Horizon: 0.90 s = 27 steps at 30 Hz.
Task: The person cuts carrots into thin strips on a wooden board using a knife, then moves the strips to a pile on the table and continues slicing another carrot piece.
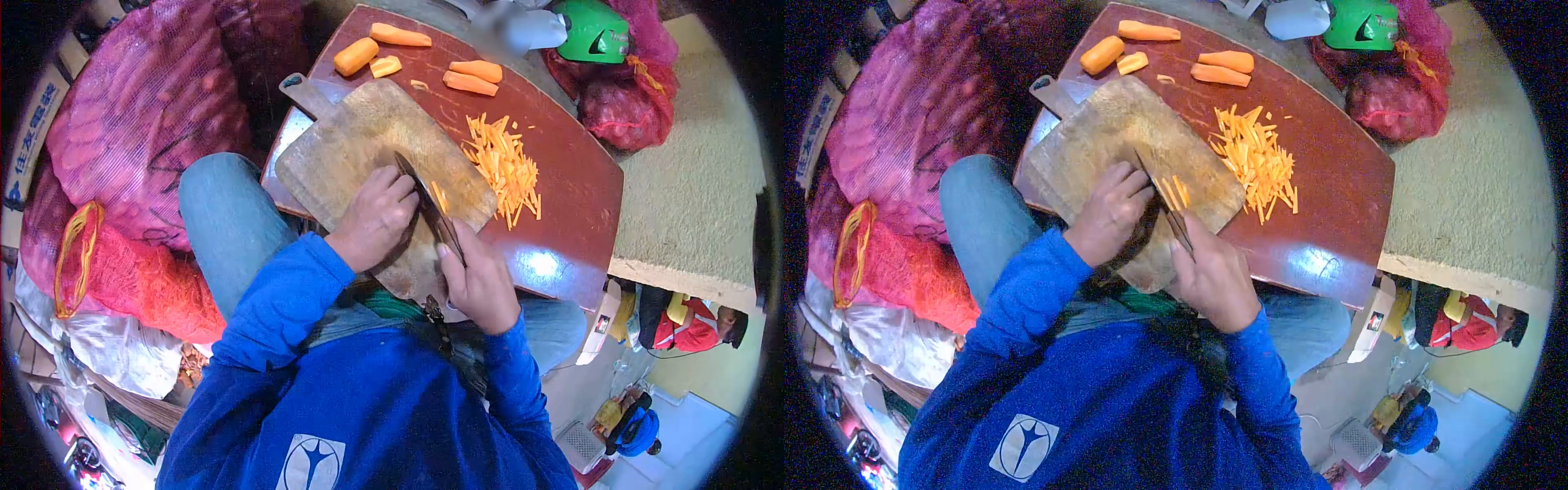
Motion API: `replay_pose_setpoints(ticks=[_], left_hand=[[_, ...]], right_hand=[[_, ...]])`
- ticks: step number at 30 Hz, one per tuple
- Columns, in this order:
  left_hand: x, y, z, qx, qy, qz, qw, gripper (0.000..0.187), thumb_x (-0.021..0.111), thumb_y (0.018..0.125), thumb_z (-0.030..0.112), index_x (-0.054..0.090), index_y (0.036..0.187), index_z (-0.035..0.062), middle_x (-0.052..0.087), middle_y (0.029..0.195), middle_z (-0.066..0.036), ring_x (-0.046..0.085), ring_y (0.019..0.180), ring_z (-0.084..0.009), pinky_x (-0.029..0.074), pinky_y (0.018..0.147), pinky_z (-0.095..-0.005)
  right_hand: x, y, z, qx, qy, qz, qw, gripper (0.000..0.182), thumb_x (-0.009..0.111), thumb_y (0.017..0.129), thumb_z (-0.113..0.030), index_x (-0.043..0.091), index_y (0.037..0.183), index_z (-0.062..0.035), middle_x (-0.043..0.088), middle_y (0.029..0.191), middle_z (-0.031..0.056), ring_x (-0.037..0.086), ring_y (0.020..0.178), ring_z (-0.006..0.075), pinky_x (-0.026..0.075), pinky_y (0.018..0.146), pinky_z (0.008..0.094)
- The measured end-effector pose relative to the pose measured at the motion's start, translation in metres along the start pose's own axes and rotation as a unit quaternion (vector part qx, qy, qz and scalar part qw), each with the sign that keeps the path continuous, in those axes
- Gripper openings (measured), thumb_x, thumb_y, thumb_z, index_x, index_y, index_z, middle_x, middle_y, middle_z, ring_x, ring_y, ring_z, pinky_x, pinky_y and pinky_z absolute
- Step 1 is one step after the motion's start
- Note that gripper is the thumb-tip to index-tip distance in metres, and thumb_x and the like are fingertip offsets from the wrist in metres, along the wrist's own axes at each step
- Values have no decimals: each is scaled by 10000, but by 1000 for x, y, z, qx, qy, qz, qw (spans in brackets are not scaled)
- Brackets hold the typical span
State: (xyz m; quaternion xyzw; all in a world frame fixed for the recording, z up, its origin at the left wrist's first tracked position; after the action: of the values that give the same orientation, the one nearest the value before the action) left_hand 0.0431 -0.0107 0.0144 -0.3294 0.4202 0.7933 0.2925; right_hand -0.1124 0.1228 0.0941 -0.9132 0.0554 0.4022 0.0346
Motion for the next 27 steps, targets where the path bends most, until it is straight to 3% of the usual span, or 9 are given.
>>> replay_pose_setpoints(ticks=[5, 14, 16, 17, 19, 21, 23, 25, 27], left_hand=[[-2, 6, -1, 5, 8, -3, 1000, 163, 685, 781, 95, 725, 900, -8, 622, 994, -145, 586, 1032, -347, 512, 943, -444], [0, 3, -5, -3, -4, 9, 1000, 197, 695, 762, 68, 705, 939, -18, 604, 990, -142, 585, 1010, -348, 512, 933, -439], [0, 0, -10, -13, -35, 27, 999, 190, 720, 734, 64, 700, 911, -3, 604, 973, -139, 592, 1006, -342, 513, 915, -434], [1, -1, -12, -16, -35, 25, 999, 190, 720, 734, 64, 700, 911, -3, 604, 973, -139, 592, 1006, -342, 513, 915, -434], [-1, 4, -14, -41, 4, 75, 996, 182, 752, 725, 55, 692, 892, 15, 603, 957, -139, 602, 991, -343, 502, 898, -450], [-17, 14, -16, -55, 31, 110, 992, 172, 760, 738, 53, 692, 893, 26, 613, 967, -136, 608, 986, -342, 495, 893, -459], [-28, 18, -24, -71, 60, 145, 985, 164, 768, 750, 51, 691, 894, 37, 622, 977, -134, 613, 980, -341, 488, 889, -468], [-34, 18, -37, -105, 75, 171, 977, 159, 774, 781, 57, 703, 923, 47, 647, 1004, -128, 623, 987, -342, 479, 894, -479], [-37, 16, -43, -115, 78, 162, 977, 169, 780, 799, 74, 719, 956, 54, 664, 1032, -124, 628, 1011, -342, 481, 902, -475]], right_hand=[[-1, 5, 0, -31, -33, 32, 998, 345, 647, 1018, -156, 612, 1342, -40, 702, 974, 319, 689, 935, 536, 550, 779, 593], [-6, 6, 10, 13, 11, -3, 1000, 396, 658, 1016, -136, 613, 1390, -13, 716, 1033, 331, 711, 966, 525, 573, 814, 555], [-8, 1, 20, -20, -2, 110, 994, 400, 659, 1022, -141, 628, 1395, 2, 734, 1078, 327, 737, 1007, 501, 586, 844, 520], [-11, -5, 23, -19, 0, 107, 994, 400, 659, 1022, -141, 628, 1395, 2, 734, 1078, 327, 737, 1007, 501, 586, 844, 520], [-25, -7, 5, 86, 72, 61, 992, 385, 668, 1023, -146, 644, 1368, 23, 743, 1105, 323, 749, 1044, 477, 587, 867, 497], [-19, -17, 10, 63, 55, 71, 994, 388, 674, 1018, -145, 643, 1359, 39, 743, 1088, 319, 745, 1046, 482, 584, 875, 488], [-12, -21, 7, 106, 97, -24, 989, 394, 681, 1017, -150, 644, 1354, 50, 739, 1091, 326, 746, 1053, 482, 581, 896, 492], [-7, -23, 23, 108, 97, -33, 989, 407, 688, 1022, -170, 652, 1364, 48, 749, 1093, 315, 757, 1041, 467, 582, 896, 492], [-10, -25, 50, 42, 49, 73, 995, 420, 698, 1026, -187, 659, 1371, 50, 764, 1096, 296, 766, 1031, 449, 585, 882, 487]])
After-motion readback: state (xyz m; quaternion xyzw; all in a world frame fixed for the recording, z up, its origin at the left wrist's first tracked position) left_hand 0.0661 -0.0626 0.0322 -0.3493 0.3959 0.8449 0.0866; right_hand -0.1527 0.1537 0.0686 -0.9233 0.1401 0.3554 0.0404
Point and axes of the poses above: each hand's wrist, its own y-axis towards the middle knuckle, its own x-axis out of the palm, z = x × y, the point moved 1 cm from there along y, towards the middle knuckle
